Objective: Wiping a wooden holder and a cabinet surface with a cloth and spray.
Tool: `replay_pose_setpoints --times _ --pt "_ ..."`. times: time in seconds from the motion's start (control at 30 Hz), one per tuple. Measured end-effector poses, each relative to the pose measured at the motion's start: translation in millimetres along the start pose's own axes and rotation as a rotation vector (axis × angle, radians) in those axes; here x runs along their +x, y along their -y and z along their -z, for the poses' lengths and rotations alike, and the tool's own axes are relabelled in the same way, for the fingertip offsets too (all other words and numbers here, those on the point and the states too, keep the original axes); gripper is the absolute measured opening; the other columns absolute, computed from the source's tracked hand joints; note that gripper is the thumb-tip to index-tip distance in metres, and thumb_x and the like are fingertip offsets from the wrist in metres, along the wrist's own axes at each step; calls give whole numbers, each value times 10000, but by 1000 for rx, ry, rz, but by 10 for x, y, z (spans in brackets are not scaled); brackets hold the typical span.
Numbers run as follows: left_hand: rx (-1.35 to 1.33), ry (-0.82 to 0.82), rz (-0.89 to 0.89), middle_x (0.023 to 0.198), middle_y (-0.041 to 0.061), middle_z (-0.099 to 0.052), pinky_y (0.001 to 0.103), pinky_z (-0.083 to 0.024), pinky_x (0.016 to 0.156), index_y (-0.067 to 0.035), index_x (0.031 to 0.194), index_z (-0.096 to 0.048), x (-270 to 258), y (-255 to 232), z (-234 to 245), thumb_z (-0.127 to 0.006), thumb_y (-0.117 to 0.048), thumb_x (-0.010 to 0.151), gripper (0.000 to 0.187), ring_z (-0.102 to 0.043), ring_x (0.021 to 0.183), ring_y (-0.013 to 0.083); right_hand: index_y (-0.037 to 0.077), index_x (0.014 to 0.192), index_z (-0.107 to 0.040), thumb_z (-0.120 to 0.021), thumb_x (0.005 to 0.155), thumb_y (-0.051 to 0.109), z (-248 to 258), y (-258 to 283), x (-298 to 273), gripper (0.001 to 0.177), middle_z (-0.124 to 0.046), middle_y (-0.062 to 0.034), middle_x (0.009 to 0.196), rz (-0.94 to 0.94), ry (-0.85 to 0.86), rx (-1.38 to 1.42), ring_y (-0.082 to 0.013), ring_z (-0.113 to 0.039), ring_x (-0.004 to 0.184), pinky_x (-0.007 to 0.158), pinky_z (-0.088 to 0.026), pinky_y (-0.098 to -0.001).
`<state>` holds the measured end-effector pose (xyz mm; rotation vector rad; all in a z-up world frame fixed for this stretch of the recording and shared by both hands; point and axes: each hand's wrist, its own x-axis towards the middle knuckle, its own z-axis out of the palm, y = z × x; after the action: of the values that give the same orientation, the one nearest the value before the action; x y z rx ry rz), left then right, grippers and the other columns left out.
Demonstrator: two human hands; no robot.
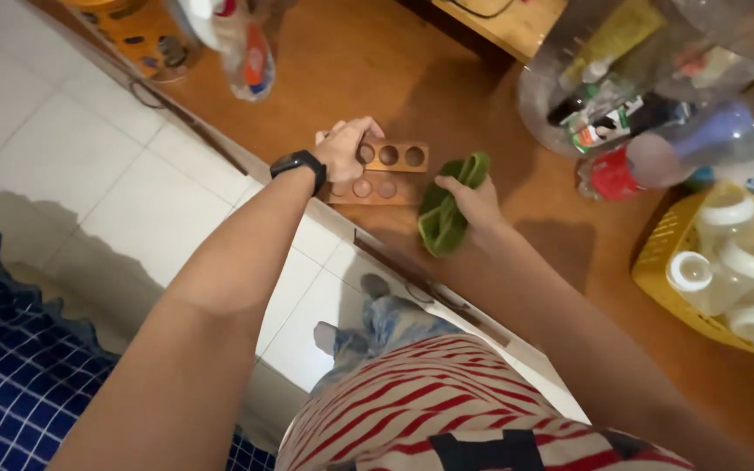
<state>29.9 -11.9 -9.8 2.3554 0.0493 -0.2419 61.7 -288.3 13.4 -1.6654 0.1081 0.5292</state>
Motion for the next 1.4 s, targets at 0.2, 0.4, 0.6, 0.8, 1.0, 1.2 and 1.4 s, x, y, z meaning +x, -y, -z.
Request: replay_pose_setpoints --times 0.2,0.4,0.6,0.8,1.0,1.2,1.4 --pt "69 74 -119 1309 28 -629 486 -331 1108 -239 1262 -629 296 -199 -138 -730 -15 698 615 -477 1290 301 42 1237 -562 -750 833 112 148 -74 406 451 -691 -93 1076 37 -196 -178 -199 -680 942 796 -575 -354" --pt "110 98 -107 1429 52 -534 427 -338 1198 -277 1224 -716 501 -109 -388 -759 14 639 654 -429 1394 316 16 1284 -622 -705 850 79 382 141 784 447 -721 -98 1087 172 -42 -397 -204 -690 965 826 -560 -347" --pt "-108 -492 128 1632 231 -180 626 -67 1235 -51 1587 -225 -35 -513 -489 -886 -183 561 1227 -147 1537 428 37 1325 -594 -694 857 116 228 404 1179 486 -706 -93 1136 216 212 -524 -207 -680 1029 876 -541 -343" --pt "-217 -494 367 1683 244 53 688 51 1192 53 1584 39 -402 -701 -975 -920 -642 591 1545 49 1577 393 25 1409 -466 -713 888 164 -301 390 1540 593 -678 -122 1175 481 375 -574 -231 -687 1031 889 -561 -346" --pt "3 -371 386 1688 223 82 707 76 1191 53 1577 24 -415 -721 -1121 -891 -731 516 1606 98 1575 362 72 1476 -459 -683 954 229 -683 417 1189 589 -685 -91 1222 277 647 -519 -166 -674 1019 860 -567 -345" --pt "32 -458 397 1687 236 71 724 44 1173 27 1597 -21 -372 -671 -1276 -873 -748 550 1556 86 1571 379 41 1366 -569 -732 955 334 -292 250 1036 530 -747 -104 1111 455 610 -550 -144 -699 945 846 -580 -320" --pt "31 -416 440 1691 213 60 730 18 1184 16 1596 -25 -362 -716 -1212 -847 -788 533 1566 73 1574 359 -3 1298 -644 -745 949 248 448 76 801 442 -751 -145 1070 516 486 -729 -179 -703 958 857 -550 -339"
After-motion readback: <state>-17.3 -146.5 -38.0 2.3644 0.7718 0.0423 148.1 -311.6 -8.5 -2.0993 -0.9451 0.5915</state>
